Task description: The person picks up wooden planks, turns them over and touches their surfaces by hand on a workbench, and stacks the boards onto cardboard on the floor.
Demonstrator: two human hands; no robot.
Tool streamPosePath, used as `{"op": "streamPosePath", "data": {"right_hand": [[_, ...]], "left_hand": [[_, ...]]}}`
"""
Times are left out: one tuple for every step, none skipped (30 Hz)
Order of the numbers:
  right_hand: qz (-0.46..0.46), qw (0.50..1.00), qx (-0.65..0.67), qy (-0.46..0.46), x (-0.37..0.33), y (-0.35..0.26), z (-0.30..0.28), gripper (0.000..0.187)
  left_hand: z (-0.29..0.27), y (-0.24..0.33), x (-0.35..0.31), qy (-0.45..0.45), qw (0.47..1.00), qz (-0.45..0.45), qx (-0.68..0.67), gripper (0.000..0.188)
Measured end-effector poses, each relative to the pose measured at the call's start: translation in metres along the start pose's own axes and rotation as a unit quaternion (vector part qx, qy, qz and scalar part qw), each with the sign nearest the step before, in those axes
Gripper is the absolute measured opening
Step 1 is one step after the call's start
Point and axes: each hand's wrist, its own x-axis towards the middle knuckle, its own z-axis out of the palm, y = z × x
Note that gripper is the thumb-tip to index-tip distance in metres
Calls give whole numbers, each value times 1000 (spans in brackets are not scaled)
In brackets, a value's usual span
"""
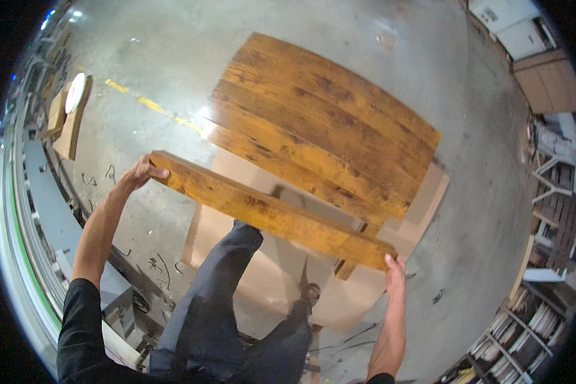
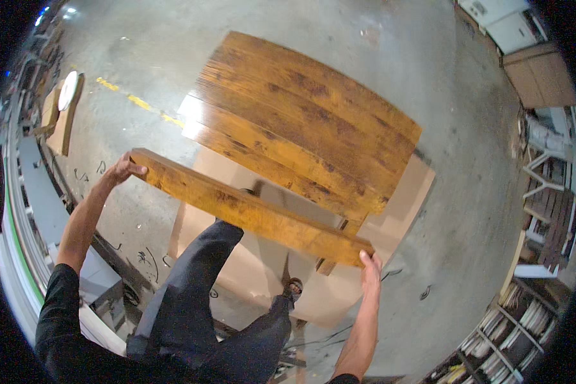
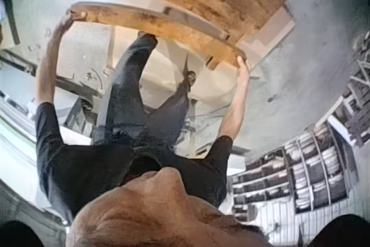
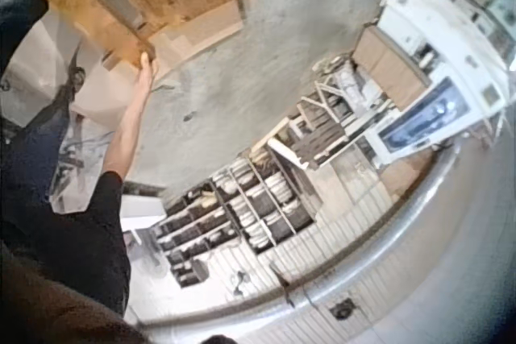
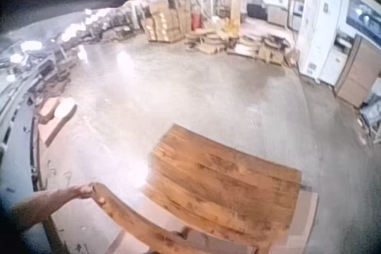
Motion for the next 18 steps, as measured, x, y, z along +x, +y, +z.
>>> {"op": "streamPosePath", "data": {"right_hand": [[14,1000,1,15,18,5,5,61],[15,1000,-16,16,33,8,5,65],[14,999,-31,13,51,9,12,69],[22,999,-31,24,64,9,17,69],[31,997,-48,59,80,9,38,67],[34,992,-69,104,88,6,44,66],[38,991,-66,112,96,5,48,66],[32,987,-78,135,104,7,51,62],[31,985,-84,148,112,6,53,60],[29,982,-90,162,117,4,53,58],[9,986,-103,134,122,-1,50,57],[-11,988,-116,105,125,-4,47,56],[2,981,-129,148,133,2,38,69],[6,981,-126,150,135,3,38,69],[18,947,-270,174,137,1,37,72],[31,892,-407,193,140,2,37,74],[36,892,-406,196,141,3,34,74],[12,953,-267,141,142,3,32,73]], "left_hand": [[-6,-4,31,1,1000,-10,-5,70],[-5,-8,59,1,1000,-16,-10,71],[-4,-8,84,-10,1000,-26,-8,71],[-1,-9,107,-17,999,-33,-15,73],[-8,-7,120,-11,999,-43,-16,76],[-6,-3,135,-20,999,-47,-12,76],[-3,1,149,-28,998,-46,-12,77],[-1,0,163,-34,998,-45,-14,79],[-3,-6,177,-44,998,-42,-6,81],[-2,-9,188,-50,998,-45,-5,81],[3,-10,199,-38,998,-44,-5,80],[10,-12,210,-27,999,-43,-6,80],[14,-14,221,-34,998,-43,-6,80],[11,-19,227,-28,999,-47,-2,76],[8,-23,232,-22,999,-50,3,72],[2,-25,235,-24,998,-52,7,72],[-2,-29,236,-41,998,-47,1,68],[-6,-31,237,-61,997,-41,-6,63]]}}
